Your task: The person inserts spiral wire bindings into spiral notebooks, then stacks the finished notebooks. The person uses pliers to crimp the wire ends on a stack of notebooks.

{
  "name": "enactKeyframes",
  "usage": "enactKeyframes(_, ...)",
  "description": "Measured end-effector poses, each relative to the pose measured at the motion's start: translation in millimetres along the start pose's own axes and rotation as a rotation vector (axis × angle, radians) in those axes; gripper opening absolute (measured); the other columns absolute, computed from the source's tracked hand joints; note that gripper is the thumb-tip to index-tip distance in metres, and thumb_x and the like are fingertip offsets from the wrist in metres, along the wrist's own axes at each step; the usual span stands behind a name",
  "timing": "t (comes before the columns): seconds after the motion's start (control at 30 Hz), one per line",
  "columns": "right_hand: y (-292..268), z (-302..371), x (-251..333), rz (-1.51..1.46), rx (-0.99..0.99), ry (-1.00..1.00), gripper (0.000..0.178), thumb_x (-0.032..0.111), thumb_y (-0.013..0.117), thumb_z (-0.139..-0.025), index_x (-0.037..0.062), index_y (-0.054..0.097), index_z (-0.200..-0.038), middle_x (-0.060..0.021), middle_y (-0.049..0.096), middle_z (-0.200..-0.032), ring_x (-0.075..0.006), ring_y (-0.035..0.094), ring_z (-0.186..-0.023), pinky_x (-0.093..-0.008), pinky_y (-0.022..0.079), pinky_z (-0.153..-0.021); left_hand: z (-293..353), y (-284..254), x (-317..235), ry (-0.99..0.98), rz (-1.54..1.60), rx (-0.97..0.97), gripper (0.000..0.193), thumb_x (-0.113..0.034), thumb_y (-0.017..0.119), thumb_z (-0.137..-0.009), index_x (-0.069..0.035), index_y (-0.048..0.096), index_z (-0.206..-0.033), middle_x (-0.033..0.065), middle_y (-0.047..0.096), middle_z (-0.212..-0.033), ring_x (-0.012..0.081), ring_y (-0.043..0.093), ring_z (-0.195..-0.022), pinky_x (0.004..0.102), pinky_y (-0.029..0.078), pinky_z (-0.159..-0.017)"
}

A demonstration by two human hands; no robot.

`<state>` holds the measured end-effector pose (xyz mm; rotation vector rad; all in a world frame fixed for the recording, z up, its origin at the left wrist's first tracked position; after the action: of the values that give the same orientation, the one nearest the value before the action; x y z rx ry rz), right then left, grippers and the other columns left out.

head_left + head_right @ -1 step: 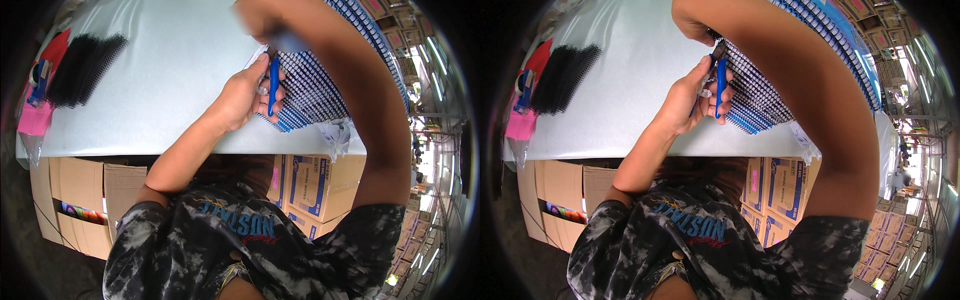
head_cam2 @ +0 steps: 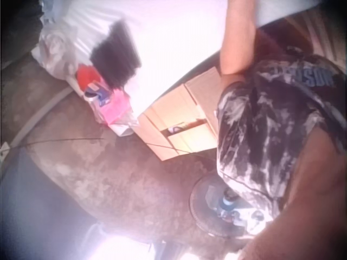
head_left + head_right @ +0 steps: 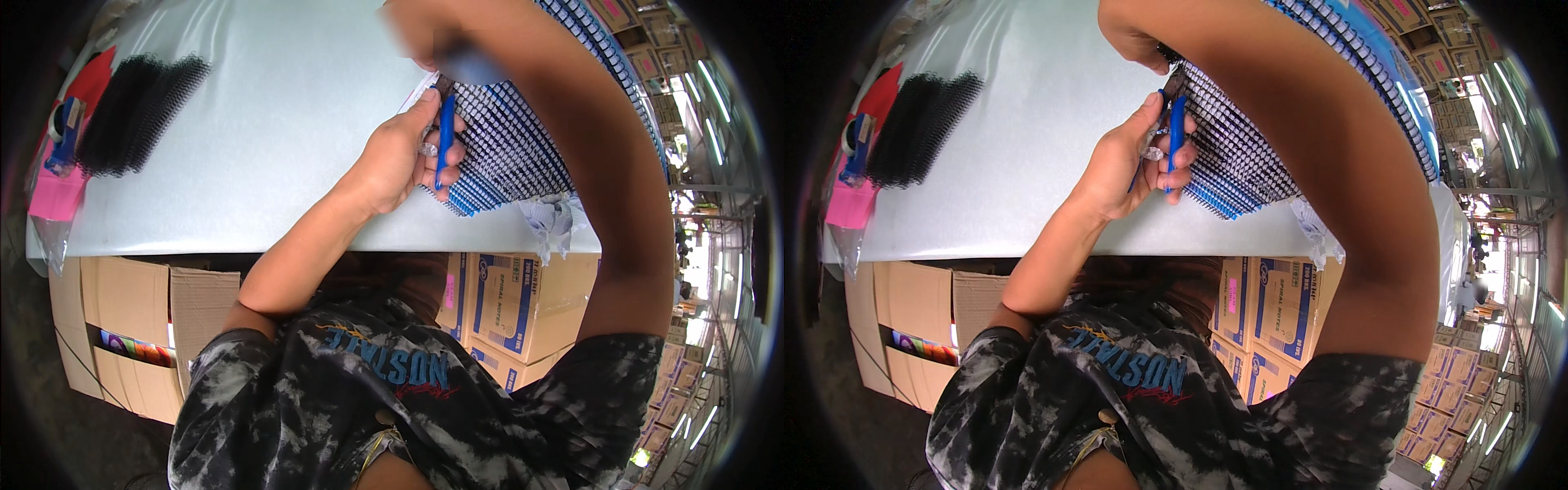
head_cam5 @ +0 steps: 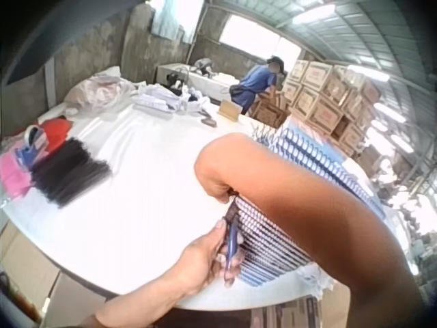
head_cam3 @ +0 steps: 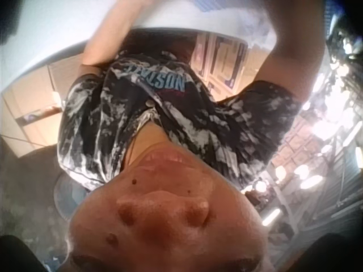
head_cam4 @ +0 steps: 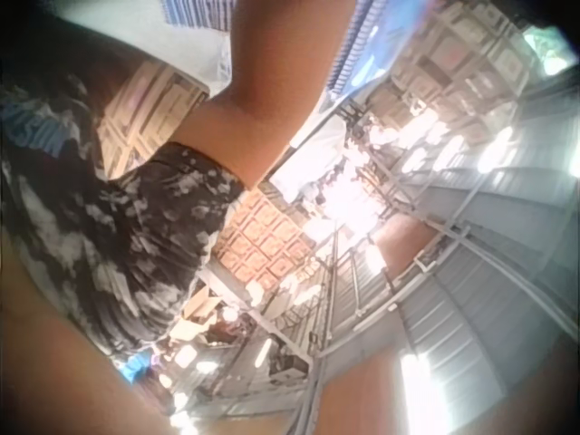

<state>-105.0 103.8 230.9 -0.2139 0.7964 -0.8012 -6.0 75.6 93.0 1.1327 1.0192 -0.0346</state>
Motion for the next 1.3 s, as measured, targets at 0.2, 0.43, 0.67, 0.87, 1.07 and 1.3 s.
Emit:
enactKeyframes(0.2,-0.8,2.0,-5.1,-0.015,-0.026,-0.008,0.028,0.02,0.069,-0.069,0.0021,0.068,-0.091,-0.0157,0.065,-0.096,-0.0291,0.062,-0.083,-0.0392,0.047,-0.074,4.4,12.4,-2.2,0.023,-0.074,-0.072,0.052,-0.047,0.023,-0.096,-0.002,0.05,-0.103,0.008,0.054,-0.072,0.0189,0.055,-0.06,0.0322,0.049,-0.054)
enactKeyframes(0.43,3.6,11.9,-5.2,-0.052,-0.029,-0.073,0.028,0.019,0.068,-0.07,0.0003,0.068,-0.091,-0.0157,0.066,-0.093,-0.0292,0.061,-0.081,-0.0399,0.047,-0.074,7.4,7.3,-2.0,-0.003,-0.101,0.0,0.057,-0.048,0.02,-0.096,-0.001,0.05,-0.108,0.0123,0.06,-0.084,0.0223,0.063,-0.075,0.0303,0.052,-0.064)
enactKeyframes(0.67,-1.5,-6.4,-9.5,-0.063,0.046,-0.059,0.024,0.019,0.063,-0.072,0.0007,0.068,-0.088,-0.0147,0.066,-0.092,-0.028,0.061,-0.079,-0.0393,0.046,-0.073,-5.5,11.0,-9.9,0.056,-0.104,0.004,0.058,-0.048,0.021,-0.096,0.0,0.049,-0.114,0.0151,0.061,-0.09,0.0254,0.064,-0.082,0.0315,0.053,-0.063)
enactKeyframes(0.87,-2.5,0.5,-8.2,-0.016,-0.012,0.0,0.024,0.018,0.061,-0.072,0.0018,0.068,-0.089,-0.014,0.066,-0.093,-0.0274,0.061,-0.08,-0.0389,0.047,-0.073,-6.9,8.0,-7.9,0.021,0.054,0.085,0.055,-0.047,0.025,-0.095,0.0,0.048,-0.111,0.0108,0.056,-0.076,0.0234,0.061,-0.07,0.0328,0.053,-0.062)
enactKeyframes(1.07,-4.5,5.6,-11.5,-0.007,-0.038,0.007,0.024,0.018,0.06,-0.073,0.0029,0.068,-0.09,-0.0133,0.066,-0.094,-0.0267,0.062,-0.082,-0.0385,0.047,-0.073,2.5,17.5,-9.8,0.025,-0.069,0.052,0.055,-0.047,0.022,-0.096,0.0,0.047,-0.113,0.0124,0.06,-0.082,0.025,0.064,-0.077,0.0303,0.051,-0.062)
enactKeyframes(1.3,-6.4,9.0,-14.2,0.001,-0.068,-0.003,0.025,0.018,0.059,-0.073,0.0042,0.069,-0.092,-0.0126,0.066,-0.095,-0.0259,0.062,-0.085,-0.0381,0.048,-0.073,-6.7,22.6,-14.9,0.068,-0.065,0.008,0.054,-0.046,0.022,-0.096,-0.001,0.049,-0.11,0.0109,0.061,-0.081,0.0226,0.064,-0.078,0.0296,0.051,-0.062)
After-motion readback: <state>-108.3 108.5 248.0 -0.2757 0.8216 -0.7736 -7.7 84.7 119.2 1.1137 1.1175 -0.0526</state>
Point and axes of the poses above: each hand's wrist, its own z-axis away from the middle knuckle, its own y-axis out of the palm, x = y × z, the point moved 2 cm from there along -z, towards the middle knuckle
